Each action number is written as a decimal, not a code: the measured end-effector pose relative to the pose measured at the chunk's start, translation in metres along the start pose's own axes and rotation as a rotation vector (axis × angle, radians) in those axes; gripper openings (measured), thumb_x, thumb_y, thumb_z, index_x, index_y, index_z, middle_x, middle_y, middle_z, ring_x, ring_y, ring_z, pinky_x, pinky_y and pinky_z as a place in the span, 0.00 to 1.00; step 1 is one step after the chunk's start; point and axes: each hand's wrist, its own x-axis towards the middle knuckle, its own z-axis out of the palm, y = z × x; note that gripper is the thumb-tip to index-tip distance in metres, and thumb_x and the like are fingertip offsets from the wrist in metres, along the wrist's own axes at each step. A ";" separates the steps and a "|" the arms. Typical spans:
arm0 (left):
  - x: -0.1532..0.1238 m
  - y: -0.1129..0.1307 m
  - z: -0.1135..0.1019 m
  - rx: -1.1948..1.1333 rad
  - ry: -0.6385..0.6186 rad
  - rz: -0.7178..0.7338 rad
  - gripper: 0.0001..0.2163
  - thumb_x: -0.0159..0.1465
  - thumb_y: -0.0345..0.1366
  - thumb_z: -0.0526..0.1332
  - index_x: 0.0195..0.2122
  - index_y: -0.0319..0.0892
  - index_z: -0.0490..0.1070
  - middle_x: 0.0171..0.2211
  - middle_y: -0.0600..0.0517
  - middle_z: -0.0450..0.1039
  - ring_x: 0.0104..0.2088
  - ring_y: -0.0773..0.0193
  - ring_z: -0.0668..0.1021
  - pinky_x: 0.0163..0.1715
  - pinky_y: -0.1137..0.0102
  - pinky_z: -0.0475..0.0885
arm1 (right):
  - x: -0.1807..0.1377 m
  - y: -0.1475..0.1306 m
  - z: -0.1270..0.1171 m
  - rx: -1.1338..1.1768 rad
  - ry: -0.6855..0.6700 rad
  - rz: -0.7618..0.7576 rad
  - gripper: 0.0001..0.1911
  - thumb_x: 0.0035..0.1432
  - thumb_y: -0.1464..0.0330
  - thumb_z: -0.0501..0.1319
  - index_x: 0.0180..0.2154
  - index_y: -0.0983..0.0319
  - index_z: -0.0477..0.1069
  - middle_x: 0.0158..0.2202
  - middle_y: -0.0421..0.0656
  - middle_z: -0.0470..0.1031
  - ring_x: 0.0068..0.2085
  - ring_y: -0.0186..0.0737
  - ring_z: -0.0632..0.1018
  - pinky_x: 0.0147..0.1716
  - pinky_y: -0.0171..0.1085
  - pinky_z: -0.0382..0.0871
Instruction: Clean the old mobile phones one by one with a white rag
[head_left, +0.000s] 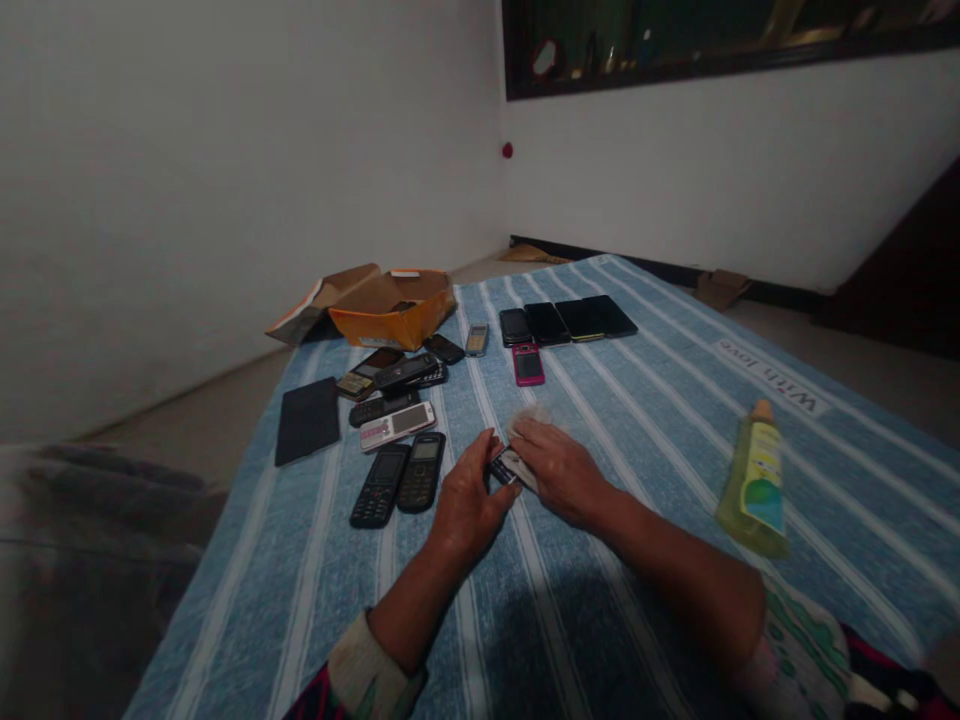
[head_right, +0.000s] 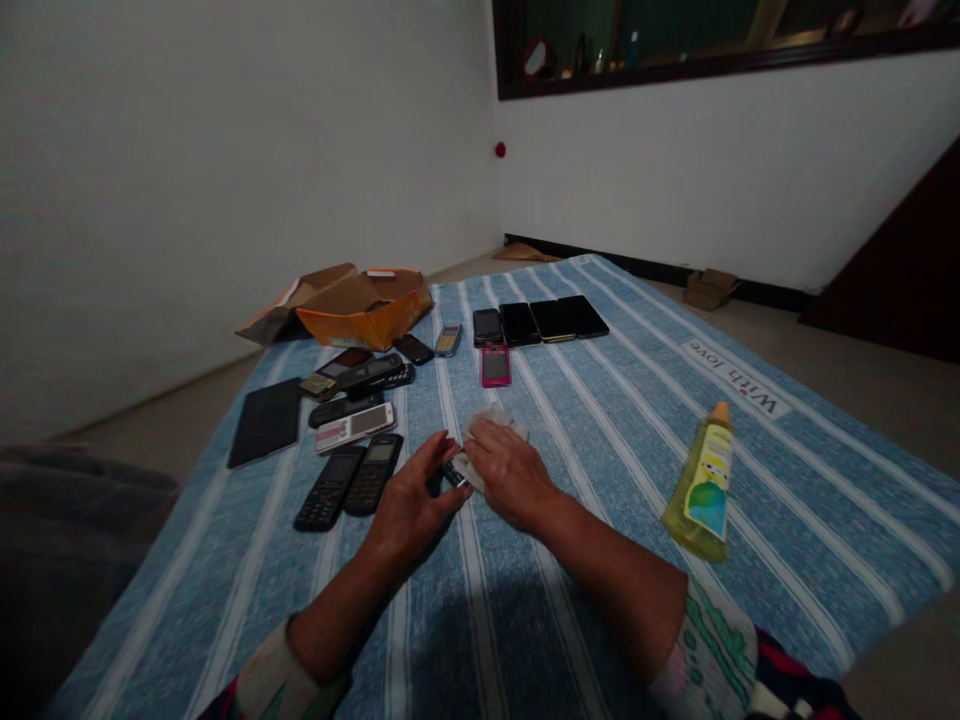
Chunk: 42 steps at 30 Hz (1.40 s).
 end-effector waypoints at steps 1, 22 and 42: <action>0.000 0.000 0.000 -0.008 0.001 -0.004 0.32 0.53 0.31 0.65 0.61 0.41 0.60 0.55 0.42 0.72 0.53 0.52 0.76 0.56 0.55 0.69 | 0.001 0.005 -0.003 -0.001 0.012 0.032 0.15 0.64 0.72 0.55 0.51 0.65 0.70 0.53 0.56 0.73 0.57 0.50 0.71 0.56 0.50 0.68; 0.004 0.010 -0.007 0.091 -0.019 0.027 0.29 0.55 0.40 0.65 0.58 0.39 0.61 0.53 0.41 0.71 0.52 0.51 0.76 0.54 0.54 0.71 | 0.006 0.017 -0.009 0.140 0.030 0.017 0.11 0.65 0.68 0.56 0.45 0.63 0.73 0.50 0.54 0.74 0.56 0.47 0.72 0.55 0.46 0.68; 0.010 0.009 -0.003 0.395 -0.026 0.072 0.12 0.58 0.42 0.60 0.37 0.39 0.70 0.57 0.37 0.67 0.57 0.44 0.72 0.56 0.54 0.68 | 0.013 0.016 -0.021 0.162 -0.146 -0.142 0.11 0.62 0.71 0.60 0.47 0.62 0.73 0.52 0.50 0.74 0.55 0.43 0.72 0.55 0.43 0.66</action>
